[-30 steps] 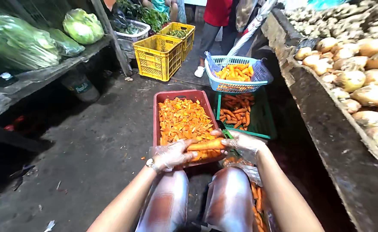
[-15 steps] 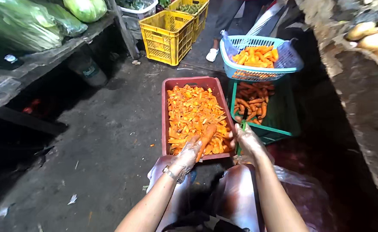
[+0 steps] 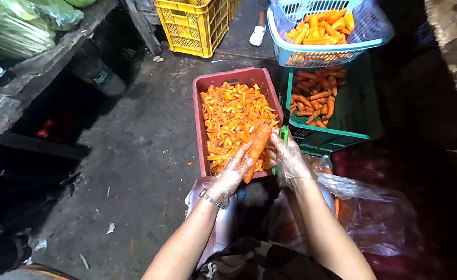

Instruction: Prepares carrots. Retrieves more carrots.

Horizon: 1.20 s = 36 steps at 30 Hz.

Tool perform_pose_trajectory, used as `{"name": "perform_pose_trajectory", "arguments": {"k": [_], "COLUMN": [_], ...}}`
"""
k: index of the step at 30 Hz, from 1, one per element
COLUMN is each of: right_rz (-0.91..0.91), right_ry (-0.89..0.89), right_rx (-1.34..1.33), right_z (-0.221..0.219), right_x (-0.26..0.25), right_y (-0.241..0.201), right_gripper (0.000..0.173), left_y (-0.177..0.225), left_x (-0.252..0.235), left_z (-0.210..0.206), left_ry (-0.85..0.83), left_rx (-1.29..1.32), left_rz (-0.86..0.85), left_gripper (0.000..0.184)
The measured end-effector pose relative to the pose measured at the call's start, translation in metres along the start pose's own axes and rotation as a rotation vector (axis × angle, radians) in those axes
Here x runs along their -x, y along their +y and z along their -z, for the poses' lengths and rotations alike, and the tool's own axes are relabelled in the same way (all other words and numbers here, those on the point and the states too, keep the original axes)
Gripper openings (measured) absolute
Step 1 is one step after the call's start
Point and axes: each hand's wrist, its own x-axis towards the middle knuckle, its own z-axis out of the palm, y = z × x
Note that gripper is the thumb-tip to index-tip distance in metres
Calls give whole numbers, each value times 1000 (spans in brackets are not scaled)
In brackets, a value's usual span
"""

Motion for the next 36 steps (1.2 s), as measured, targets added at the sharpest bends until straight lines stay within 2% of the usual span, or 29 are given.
{"name": "perform_pose_trajectory", "arguments": {"k": [9, 12, 16, 20, 25, 27, 29, 31, 34, 36], "right_rz": [-107, -160, -195, -182, -153, -65, 138, 358, 361, 253], "right_ry": [-41, -38, 3, -107, -263, -321, -272, -93, 132, 118], "right_rx": [-207, -231, -121, 78, 364, 633, 907, 955, 808, 744], "right_z": [-7, -13, -24, -22, -21, -19, -15, -4, 8, 13], "right_x": [-5, -4, 1, -3, -4, -6, -4, -4, 8, 10], "right_y": [2, 2, 3, 10, -10, -21, -32, -36, -35, -21], "right_gripper": [20, 21, 26, 29, 27, 27, 31, 35, 36, 42], "left_y": [1, 0, 4, 6, 4, 1, 0, -1, 0, 2], "left_x": [-1, -3, -6, -7, -8, -9, -9, -10, -13, -13], "left_z": [2, 1, -1, -2, 1, 2, 4, 6, 5, 3], "left_ry": [15, 44, 164, 223, 237, 249, 287, 350, 431, 459], "left_rx": [68, 143, 232, 199, 183, 158, 149, 181, 273, 317], "left_rz": [-63, -58, 28, 63, 56, 22, -9, -14, 10, 52], "left_gripper": [58, 47, 44, 39, 38, 31, 26, 23, 18, 20]}}
